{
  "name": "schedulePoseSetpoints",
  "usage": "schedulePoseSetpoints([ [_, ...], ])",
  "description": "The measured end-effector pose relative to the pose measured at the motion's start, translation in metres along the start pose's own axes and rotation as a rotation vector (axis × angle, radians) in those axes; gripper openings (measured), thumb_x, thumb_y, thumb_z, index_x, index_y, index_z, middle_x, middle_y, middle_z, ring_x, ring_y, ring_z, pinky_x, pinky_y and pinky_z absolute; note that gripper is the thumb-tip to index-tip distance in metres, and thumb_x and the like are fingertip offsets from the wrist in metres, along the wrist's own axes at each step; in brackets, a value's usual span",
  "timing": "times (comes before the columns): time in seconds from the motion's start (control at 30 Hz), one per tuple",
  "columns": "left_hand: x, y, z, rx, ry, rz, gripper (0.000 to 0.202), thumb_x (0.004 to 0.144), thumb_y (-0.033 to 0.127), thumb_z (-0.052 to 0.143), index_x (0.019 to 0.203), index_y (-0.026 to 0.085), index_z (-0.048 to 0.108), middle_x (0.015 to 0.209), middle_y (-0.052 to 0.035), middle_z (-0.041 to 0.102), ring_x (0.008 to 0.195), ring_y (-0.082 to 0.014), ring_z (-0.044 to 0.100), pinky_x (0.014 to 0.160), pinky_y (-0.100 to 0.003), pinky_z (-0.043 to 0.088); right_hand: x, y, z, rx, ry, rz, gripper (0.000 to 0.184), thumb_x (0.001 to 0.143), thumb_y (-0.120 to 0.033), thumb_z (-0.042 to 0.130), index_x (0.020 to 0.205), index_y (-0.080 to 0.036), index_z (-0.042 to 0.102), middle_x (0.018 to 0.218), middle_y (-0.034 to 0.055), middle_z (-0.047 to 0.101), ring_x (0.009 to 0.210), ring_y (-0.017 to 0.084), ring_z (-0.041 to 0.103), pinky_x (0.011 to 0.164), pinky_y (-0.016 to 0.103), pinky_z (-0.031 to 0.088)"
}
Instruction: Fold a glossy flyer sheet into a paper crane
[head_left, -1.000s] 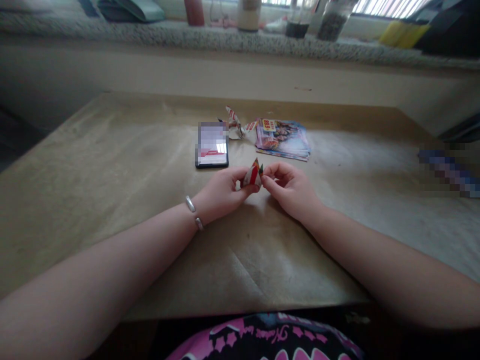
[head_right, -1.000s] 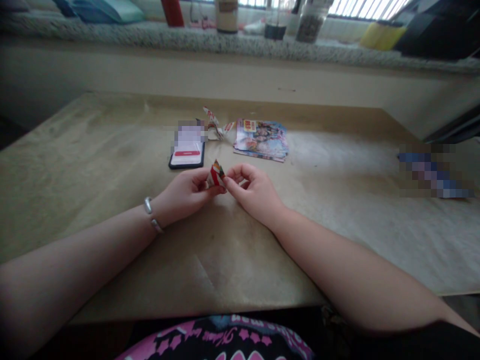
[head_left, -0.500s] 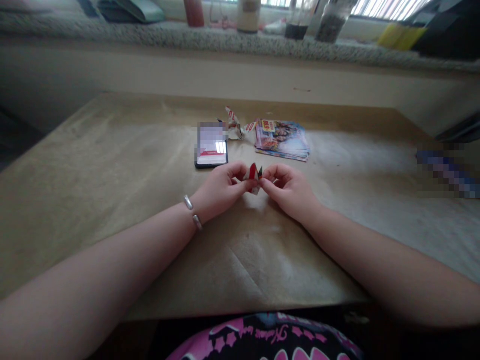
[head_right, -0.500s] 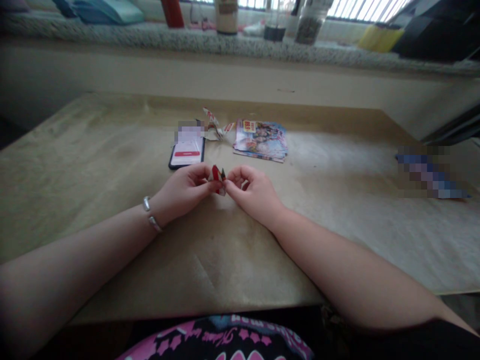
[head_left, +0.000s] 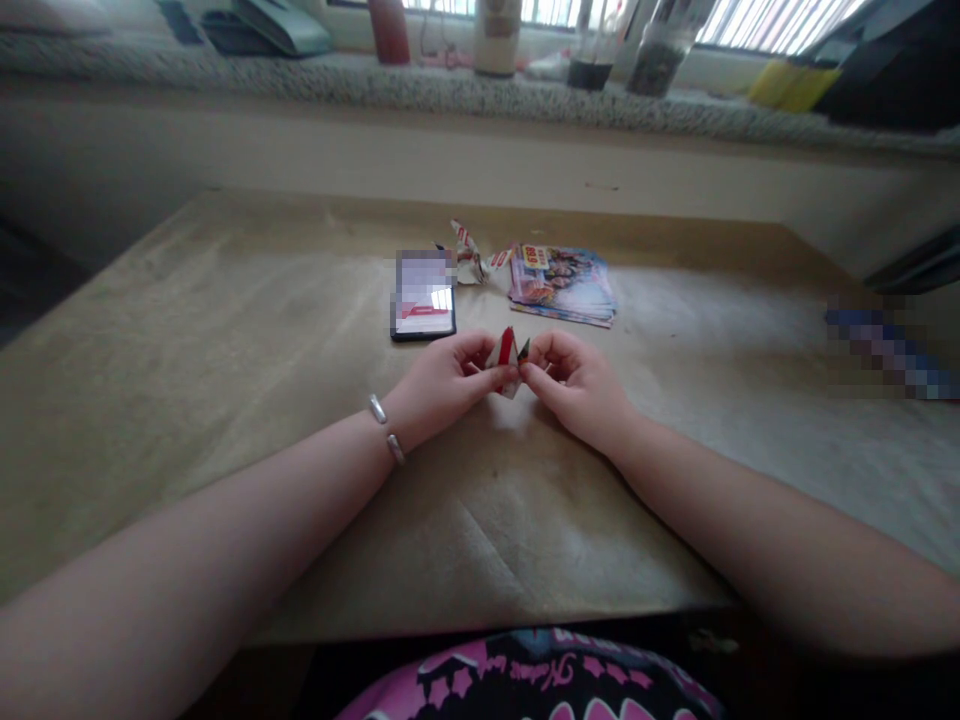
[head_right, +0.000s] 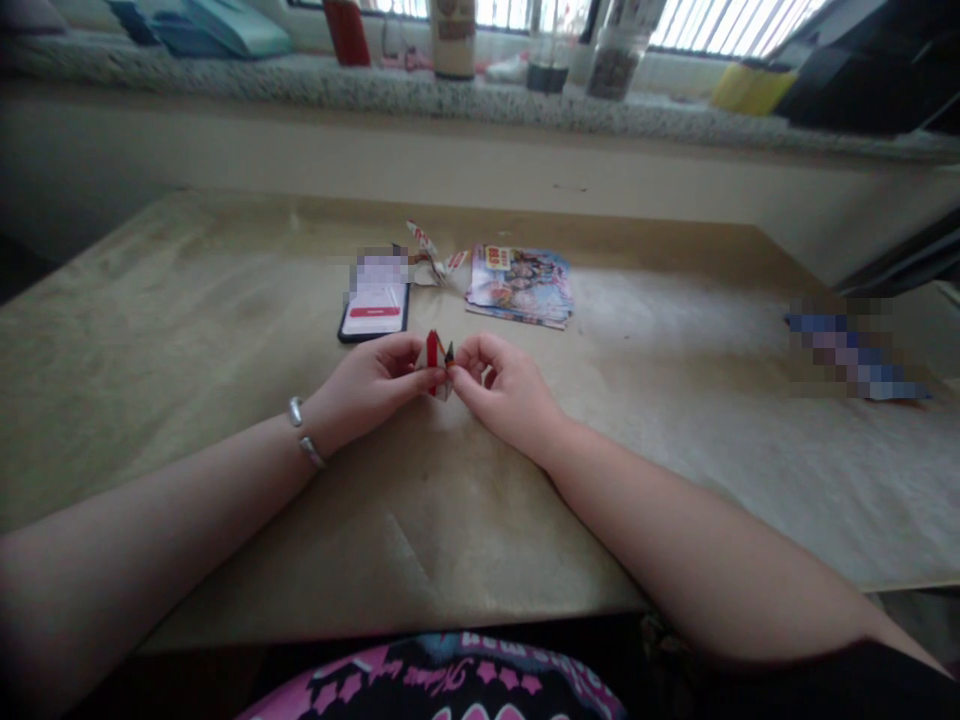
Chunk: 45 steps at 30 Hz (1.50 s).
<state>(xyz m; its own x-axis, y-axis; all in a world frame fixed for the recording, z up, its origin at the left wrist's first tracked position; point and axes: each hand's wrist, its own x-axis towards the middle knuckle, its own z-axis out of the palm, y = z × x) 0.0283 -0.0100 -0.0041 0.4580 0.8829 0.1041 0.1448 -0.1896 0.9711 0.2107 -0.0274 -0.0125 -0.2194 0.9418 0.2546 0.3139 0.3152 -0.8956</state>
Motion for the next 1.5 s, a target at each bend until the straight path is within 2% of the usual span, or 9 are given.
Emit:
schedulePoseSetpoints([
  [0.17, 0.000, -0.001, -0.001, -0.052, -0.012, -0.021, 0.028, 0.074, 0.038, 0.073, 0.079, 0.013, 0.063, 0.074, -0.0005, 0.065, 0.067, -0.0104, 0.059, 0.065, -0.022, 0.047, 0.000, 0.000, 0.002, 0.086, -0.035, 0.008, 0.013, 0.077, -0.027, 0.061, 0.079, -0.022, 0.050, 0.063, -0.0056, 0.050, 0.055, 0.009, 0.045, 0.052, 0.025, 0.035],
  [0.3, 0.000, -0.001, -0.003, -0.054, -0.058, -0.064, 0.028, 0.073, 0.038, 0.074, 0.076, 0.013, 0.063, 0.071, 0.0006, 0.064, 0.064, -0.0089, 0.055, 0.063, -0.021, 0.044, -0.001, -0.003, 0.004, 0.229, -0.078, -0.049, 0.021, 0.074, -0.024, 0.064, 0.090, -0.024, 0.050, 0.068, -0.0055, 0.053, 0.057, 0.010, 0.047, 0.053, 0.024, 0.037],
  [0.43, 0.000, 0.002, -0.005, -0.108, -0.132, -0.096, 0.030, 0.072, 0.040, 0.074, 0.070, 0.013, 0.060, 0.066, 0.0015, 0.061, 0.062, -0.0085, 0.053, 0.061, -0.021, 0.042, -0.002, -0.006, 0.000, 0.303, -0.093, -0.076, 0.021, 0.077, -0.033, 0.066, 0.092, -0.024, 0.054, 0.073, -0.0032, 0.057, 0.063, 0.011, 0.051, 0.059, 0.026, 0.042],
  [0.57, 0.000, 0.004, -0.006, -0.115, -0.214, -0.110, 0.031, 0.071, 0.040, 0.075, 0.067, 0.013, 0.059, 0.064, 0.0026, 0.058, 0.060, -0.0077, 0.050, 0.060, -0.020, 0.039, 0.000, -0.002, -0.005, 0.359, -0.122, -0.026, 0.023, 0.079, -0.044, 0.069, 0.085, -0.023, 0.061, 0.066, -0.0036, 0.056, 0.059, 0.011, 0.048, 0.058, 0.026, 0.041],
  [0.8, -0.001, 0.006, -0.011, -0.139, -0.330, -0.162, 0.031, 0.070, 0.041, 0.075, 0.070, 0.012, 0.063, 0.066, 0.0018, 0.059, 0.062, -0.0079, 0.050, 0.061, -0.021, 0.039, 0.005, 0.014, -0.004, 0.538, -0.254, 0.100, 0.033, 0.067, -0.050, 0.080, 0.080, -0.022, 0.070, 0.069, -0.0027, 0.064, 0.053, 0.008, 0.046, 0.052, 0.023, 0.038],
  [0.93, -0.001, 0.006, -0.012, -0.173, -0.364, -0.178, 0.028, 0.068, 0.039, 0.077, 0.074, 0.013, 0.066, 0.070, 0.0015, 0.062, 0.064, -0.0088, 0.052, 0.063, -0.021, 0.041, 0.005, 0.015, -0.004, 0.547, -0.274, 0.151, 0.036, 0.062, -0.052, 0.082, 0.080, -0.022, 0.072, 0.067, -0.0027, 0.065, 0.053, 0.008, 0.048, 0.051, 0.022, 0.038],
  [1.3, -0.001, 0.005, -0.012, -0.214, -0.342, -0.218, 0.035, 0.063, 0.043, 0.081, 0.074, 0.013, 0.067, 0.074, -0.0011, 0.066, 0.066, -0.0100, 0.055, 0.063, -0.021, 0.044, 0.006, 0.014, -0.004, 0.526, -0.271, 0.141, 0.036, 0.067, -0.053, 0.079, 0.081, -0.022, 0.068, 0.065, -0.0041, 0.060, 0.054, 0.008, 0.047, 0.053, 0.023, 0.039],
  [1.4, -0.001, 0.005, -0.011, -0.201, -0.303, -0.217, 0.034, 0.065, 0.042, 0.080, 0.077, 0.013, 0.066, 0.072, 0.0002, 0.063, 0.063, -0.0086, 0.053, 0.060, -0.020, 0.041, 0.005, 0.007, -0.005, 0.423, -0.213, 0.077, 0.033, 0.071, -0.052, 0.074, 0.082, -0.022, 0.063, 0.069, -0.0031, 0.060, 0.057, 0.009, 0.049, 0.055, 0.024, 0.041],
  [1.5, -0.002, 0.005, -0.010, -0.173, -0.276, -0.198, 0.032, 0.068, 0.040, 0.077, 0.078, 0.013, 0.063, 0.068, 0.0025, 0.058, 0.060, -0.0073, 0.049, 0.057, -0.019, 0.038, 0.003, 0.001, -0.007, 0.244, -0.162, -0.039, 0.024, 0.075, -0.043, 0.071, 0.081, -0.023, 0.060, 0.072, -0.0012, 0.060, 0.063, 0.012, 0.052, 0.058, 0.026, 0.043],
])
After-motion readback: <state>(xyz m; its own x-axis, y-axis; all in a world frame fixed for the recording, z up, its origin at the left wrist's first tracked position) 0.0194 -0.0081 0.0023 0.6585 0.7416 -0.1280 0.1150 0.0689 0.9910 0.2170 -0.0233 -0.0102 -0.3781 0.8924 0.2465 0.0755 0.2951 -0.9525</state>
